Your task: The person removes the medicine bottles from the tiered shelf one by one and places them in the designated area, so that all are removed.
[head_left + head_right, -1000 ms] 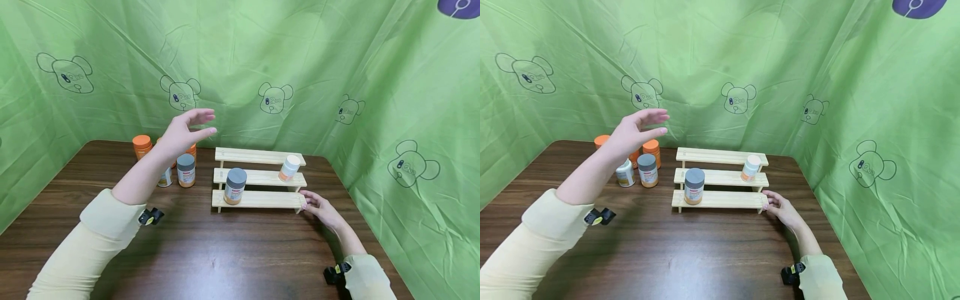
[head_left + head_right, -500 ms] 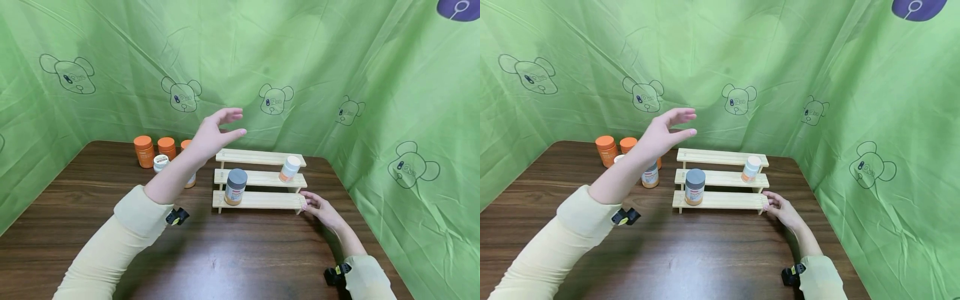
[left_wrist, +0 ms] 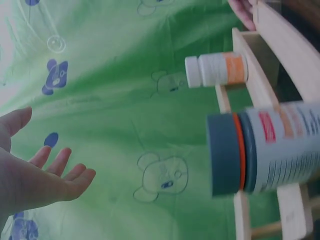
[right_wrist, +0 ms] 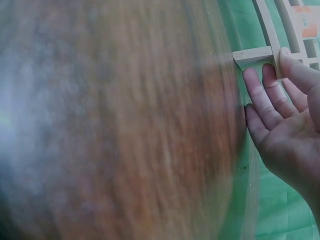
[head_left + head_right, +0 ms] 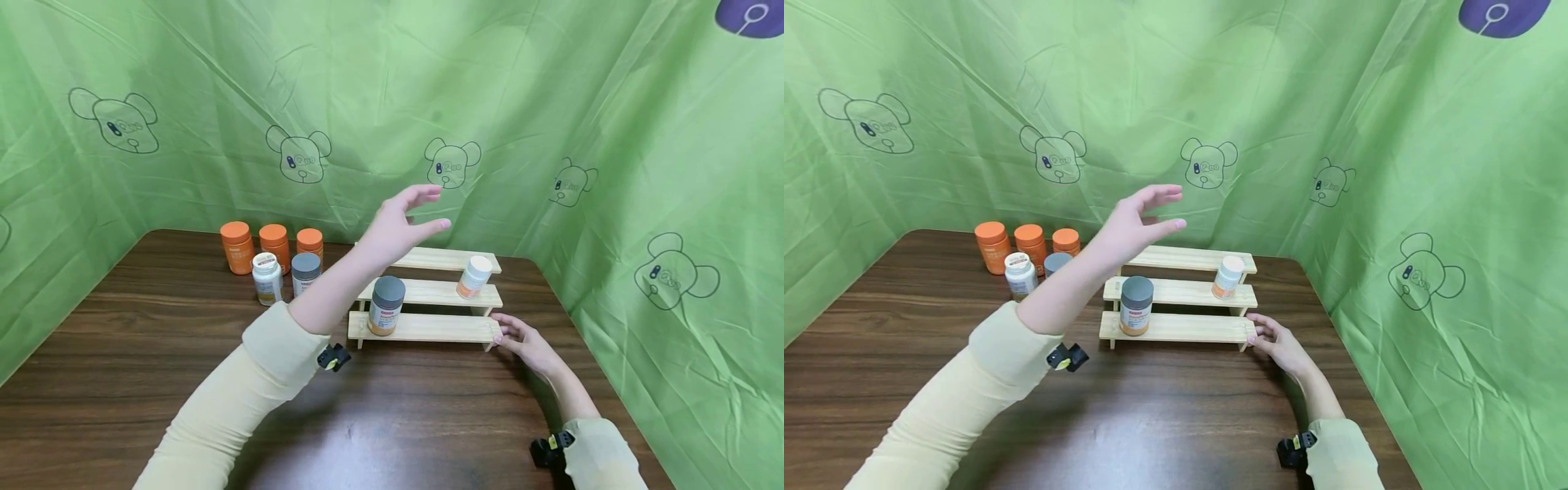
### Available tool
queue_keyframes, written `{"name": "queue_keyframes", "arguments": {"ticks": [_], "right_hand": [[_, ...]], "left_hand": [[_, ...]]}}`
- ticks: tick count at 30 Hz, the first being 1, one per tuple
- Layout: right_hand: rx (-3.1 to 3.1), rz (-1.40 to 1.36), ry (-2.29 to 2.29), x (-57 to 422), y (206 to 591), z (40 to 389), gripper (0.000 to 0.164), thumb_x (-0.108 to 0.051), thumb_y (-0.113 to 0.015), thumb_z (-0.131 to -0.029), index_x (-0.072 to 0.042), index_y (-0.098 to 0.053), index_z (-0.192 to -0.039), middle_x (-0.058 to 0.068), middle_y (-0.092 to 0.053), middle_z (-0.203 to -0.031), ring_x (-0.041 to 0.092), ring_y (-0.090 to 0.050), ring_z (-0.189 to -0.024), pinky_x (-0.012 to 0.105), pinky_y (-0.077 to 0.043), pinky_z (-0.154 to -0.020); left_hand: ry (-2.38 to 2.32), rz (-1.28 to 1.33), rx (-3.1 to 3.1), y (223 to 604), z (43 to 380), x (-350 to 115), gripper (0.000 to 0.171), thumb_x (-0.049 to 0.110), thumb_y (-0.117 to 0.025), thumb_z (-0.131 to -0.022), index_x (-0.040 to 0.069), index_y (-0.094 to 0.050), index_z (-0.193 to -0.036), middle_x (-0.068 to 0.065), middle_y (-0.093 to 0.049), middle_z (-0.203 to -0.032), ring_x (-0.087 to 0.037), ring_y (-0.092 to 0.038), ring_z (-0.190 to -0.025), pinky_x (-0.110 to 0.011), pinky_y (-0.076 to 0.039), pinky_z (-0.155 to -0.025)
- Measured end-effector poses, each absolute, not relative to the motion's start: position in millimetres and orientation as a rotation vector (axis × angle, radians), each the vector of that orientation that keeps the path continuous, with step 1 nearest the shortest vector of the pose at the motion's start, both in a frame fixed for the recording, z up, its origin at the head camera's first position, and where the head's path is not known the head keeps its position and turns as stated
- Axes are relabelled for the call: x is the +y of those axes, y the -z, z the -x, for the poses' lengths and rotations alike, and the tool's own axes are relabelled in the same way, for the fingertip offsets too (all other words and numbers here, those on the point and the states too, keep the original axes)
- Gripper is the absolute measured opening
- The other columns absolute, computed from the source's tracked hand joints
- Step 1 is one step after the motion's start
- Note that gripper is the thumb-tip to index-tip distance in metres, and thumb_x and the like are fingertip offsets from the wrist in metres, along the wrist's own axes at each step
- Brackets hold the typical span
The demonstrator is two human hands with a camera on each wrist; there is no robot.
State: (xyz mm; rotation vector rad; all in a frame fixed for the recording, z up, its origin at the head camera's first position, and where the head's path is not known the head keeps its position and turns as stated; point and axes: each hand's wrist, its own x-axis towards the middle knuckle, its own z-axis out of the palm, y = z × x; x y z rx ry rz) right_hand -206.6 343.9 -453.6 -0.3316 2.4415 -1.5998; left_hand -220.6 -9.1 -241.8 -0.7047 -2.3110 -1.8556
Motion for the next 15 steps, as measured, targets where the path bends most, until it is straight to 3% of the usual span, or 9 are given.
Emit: {"name": "queue_keyframes", "arguments": {"ticks": [15], "right_hand": [[2.443,0.336,1.602,343,455,207,0.056,-0.008,-0.059,-0.093,0.007,-0.033,-0.14,0.021,-0.055,-0.109,0.005,-0.058,-0.091,0.024,-0.051,-0.081]], "left_hand": [[2.006,0.689,-2.357,272,228,47,0.059,0.027,-0.073,-0.084,0.024,-0.048,-0.137,0.007,-0.051,-0.137,-0.016,-0.038,-0.134,-0.044,-0.029,-0.111]]}}
